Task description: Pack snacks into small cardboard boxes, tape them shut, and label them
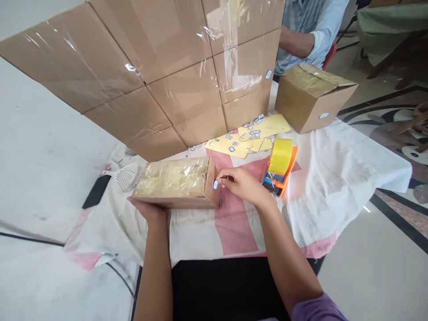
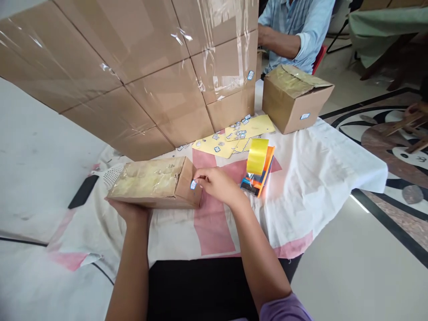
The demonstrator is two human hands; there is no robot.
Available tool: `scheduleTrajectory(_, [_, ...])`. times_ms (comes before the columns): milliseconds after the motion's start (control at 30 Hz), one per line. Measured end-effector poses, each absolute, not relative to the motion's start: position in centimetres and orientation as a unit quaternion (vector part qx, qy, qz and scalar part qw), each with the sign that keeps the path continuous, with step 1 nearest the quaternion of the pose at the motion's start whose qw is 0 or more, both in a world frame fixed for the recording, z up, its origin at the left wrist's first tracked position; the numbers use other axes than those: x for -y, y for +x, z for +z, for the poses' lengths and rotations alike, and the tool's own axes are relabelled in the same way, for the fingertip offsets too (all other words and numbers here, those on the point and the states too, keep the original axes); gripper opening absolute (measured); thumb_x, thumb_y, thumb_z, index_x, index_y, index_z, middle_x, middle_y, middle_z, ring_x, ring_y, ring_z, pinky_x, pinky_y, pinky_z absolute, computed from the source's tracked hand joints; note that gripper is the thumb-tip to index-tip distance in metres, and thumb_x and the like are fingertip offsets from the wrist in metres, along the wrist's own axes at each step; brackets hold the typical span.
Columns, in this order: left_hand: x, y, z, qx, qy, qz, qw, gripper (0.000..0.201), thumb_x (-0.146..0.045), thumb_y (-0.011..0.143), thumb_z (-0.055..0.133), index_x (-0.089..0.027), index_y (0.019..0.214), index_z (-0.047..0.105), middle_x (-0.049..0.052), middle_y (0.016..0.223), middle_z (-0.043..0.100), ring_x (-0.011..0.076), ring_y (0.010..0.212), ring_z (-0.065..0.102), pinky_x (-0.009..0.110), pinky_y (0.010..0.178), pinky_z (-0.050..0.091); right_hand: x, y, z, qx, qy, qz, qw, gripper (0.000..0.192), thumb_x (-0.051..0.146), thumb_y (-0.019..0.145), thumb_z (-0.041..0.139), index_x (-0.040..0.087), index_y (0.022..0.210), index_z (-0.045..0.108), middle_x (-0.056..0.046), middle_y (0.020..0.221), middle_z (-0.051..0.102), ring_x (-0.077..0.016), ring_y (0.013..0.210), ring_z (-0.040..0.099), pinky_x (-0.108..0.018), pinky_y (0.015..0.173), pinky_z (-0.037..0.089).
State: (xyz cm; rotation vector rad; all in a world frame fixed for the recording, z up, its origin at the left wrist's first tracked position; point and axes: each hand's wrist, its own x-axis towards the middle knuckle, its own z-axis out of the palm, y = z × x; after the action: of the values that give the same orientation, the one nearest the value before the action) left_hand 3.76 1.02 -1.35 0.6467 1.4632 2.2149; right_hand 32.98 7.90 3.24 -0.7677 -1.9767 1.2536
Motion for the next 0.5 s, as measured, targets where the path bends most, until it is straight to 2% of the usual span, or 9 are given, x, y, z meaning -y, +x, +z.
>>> scheduleTrajectory(100, [-1.2, 3.4, -1.7, -0.514, 0.250, 0.794, 0.207, 0.087, -0.079, 0.095, 0.018, -0.019, 0.144, 0.057, 0.012, 0.154, 0.054, 0.0289, 0.145, 0.047, 0.040, 0.124, 0.035, -7.7, 32.6, 3.1, 0.757, -0.314, 0.459, 0.344, 0.021, 0.009, 0.088, 0.052, 0.020, 0.082, 0.069, 0.001, 0.075, 0.070, -0.0147, 0.069, 0.063, -0.026, 0.065, 0.040])
scheduleTrajectory(300, [-1.4, 3.1, -2.2, -0.517, 0.256, 0.787, 0.219, 0.076, -0.074, 0.095, 0.028, -0.021, 0.141, 0.058, 0.011, 0.154, 0.053, 0.0292, 0.145, 0.046, 0.041, 0.121, 0.039, -7.4, 32.1, 3.0, 0.730, -0.330, 0.492, 0.341, 0.019, 0.008, 0.085, 0.053, 0.020, 0.077, 0.065, 0.000, 0.074, 0.073, -0.0163, 0.071, 0.069, -0.027, 0.067, 0.046])
scheduleTrajectory(500, [-1.4, 3.6, -1.8, -0.513, 0.263, 0.787, 0.218, 0.072, -0.068, 0.096, 0.031, -0.019, 0.140, 0.058, 0.012, 0.151, 0.056, 0.0291, 0.145, 0.047, 0.042, 0.121, 0.038, -7.2, 31.5, 3.0, 0.676, -0.386, 0.533, 0.332, 0.018, 0.012, 0.088, 0.055, 0.020, 0.073, 0.061, 0.000, 0.072, 0.073, -0.0131, 0.056, 0.062, -0.027, 0.061, 0.043])
